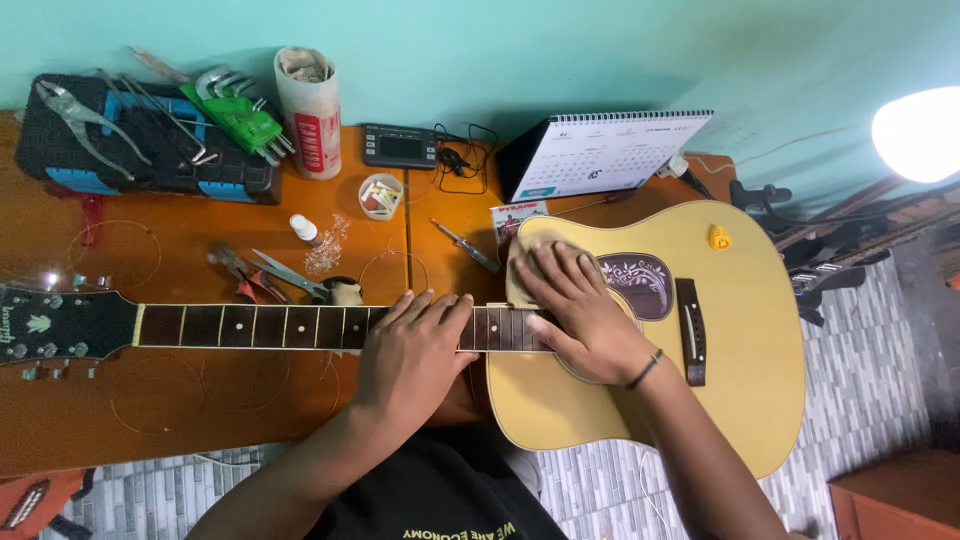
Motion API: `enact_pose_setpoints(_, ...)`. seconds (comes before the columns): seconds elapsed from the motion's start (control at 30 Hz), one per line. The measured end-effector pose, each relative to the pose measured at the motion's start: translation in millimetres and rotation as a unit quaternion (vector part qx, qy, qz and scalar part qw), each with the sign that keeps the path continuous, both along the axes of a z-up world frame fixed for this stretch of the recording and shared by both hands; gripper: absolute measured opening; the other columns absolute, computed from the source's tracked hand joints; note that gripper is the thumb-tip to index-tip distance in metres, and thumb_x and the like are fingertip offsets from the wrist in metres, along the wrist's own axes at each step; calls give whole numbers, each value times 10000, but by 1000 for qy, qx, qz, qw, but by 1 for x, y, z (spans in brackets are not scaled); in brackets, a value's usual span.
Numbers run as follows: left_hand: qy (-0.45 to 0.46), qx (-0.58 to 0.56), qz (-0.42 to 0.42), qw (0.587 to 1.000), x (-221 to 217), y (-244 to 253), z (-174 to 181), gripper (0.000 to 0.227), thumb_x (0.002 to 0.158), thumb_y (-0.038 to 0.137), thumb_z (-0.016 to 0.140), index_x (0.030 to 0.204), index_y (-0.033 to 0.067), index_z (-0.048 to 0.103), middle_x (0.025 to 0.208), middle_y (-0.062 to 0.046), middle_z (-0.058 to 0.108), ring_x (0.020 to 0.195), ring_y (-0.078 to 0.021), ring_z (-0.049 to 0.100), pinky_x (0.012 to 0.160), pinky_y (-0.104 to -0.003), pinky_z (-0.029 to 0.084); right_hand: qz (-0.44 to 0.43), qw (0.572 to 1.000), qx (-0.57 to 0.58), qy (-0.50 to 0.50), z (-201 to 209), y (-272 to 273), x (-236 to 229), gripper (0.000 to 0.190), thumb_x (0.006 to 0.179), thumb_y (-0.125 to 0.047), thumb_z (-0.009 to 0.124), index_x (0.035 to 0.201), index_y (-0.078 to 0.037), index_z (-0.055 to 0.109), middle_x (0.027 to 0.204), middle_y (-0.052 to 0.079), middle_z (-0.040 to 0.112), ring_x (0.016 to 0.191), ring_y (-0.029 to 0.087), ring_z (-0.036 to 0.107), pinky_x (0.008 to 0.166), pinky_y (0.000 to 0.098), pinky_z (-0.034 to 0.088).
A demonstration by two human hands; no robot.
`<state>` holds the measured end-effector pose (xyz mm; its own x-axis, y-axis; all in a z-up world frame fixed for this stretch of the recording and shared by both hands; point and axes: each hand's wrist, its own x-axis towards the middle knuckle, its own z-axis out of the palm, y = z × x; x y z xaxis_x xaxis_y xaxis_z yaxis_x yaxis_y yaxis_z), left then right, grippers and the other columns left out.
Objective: The person applies a liquid from a small bottle onto the body of an acoustic guitar and then wipes the surface with a cloth. They proceed to clean the soundhole and the fretboard area using the cloth.
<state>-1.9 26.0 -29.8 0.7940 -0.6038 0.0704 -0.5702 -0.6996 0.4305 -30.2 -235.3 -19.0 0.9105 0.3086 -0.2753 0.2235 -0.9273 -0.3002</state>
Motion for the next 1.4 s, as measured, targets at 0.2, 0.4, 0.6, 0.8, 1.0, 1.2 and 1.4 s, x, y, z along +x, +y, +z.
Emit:
enact_pose_setpoints(0.2,-2,-2,2,1000,0,1,3,652,710,360,904,1280,125,692,1157,-147,747,1164,-350,693,1107,-499,450,-151,983,-86,-53,-11,-70,18,717,1077,-559,275,1680,-186,167,1666,208,262,1539,451,175,1245,600,123)
enact_pose_setpoints(0.4,0,21,5,1000,-1,-2,-1,713,693,376,881,1328,153,646,1196,-97,732,1204,-313,668,1127,-470,435,5,998,15,-62,-12,-2,12,683,1035,-555,415,1618,-202,364,1686,181,261,1541,473,146,1238,593,78)
enact_pose_setpoints(0.6,-52,13,-15,998,1,0,-11,721,697,432,886,1304,119,656,1252,-100,725,1178,-293,671,1080,-443,484,-104,978,119,-136,28,-41,25,515,1024,-511,282,1017,-135,634,1051,89,603,992,296,535,894,474,345)
enact_pose_setpoints(0.8,-60,24,-19,998,2,-1,-6,708,700,450,879,1288,116,673,1232,-79,735,1170,-277,673,1056,-432,494,-187,981,-10,-46,-1,-38,10,946,929,-561,522,1611,-2,178,1674,279,160,1556,457,80,1234,576,57)
enact_pose_setpoints(1.0,-67,27,-23,997,2,-1,-8,728,694,458,882,1302,117,673,1237,-69,733,1175,-252,671,1067,-427,485,-242,970,-9,-14,27,-49,15,885,939,-626,469,1593,-61,280,1658,204,275,1534,368,223,1219,505,161)
enact_pose_setpoints(1.2,-64,43,-18,997,1,-2,-7,733,702,459,871,1319,122,662,1271,-81,722,1191,-271,671,1086,-420,479,-236,971,9,-29,-3,-33,9,899,946,-535,522,1614,-31,196,1677,269,158,1548,454,118,1222,581,86)
enact_pose_setpoints(1.4,-48,35,-20,998,2,-4,-4,709,715,470,860,1304,129,659,1267,-71,720,1184,-253,663,1081,-422,465,-233,969,23,-77,-9,-79,7,822,987,-558,405,1584,-13,251,1593,320,293,1490,476,238,1203,571,159)
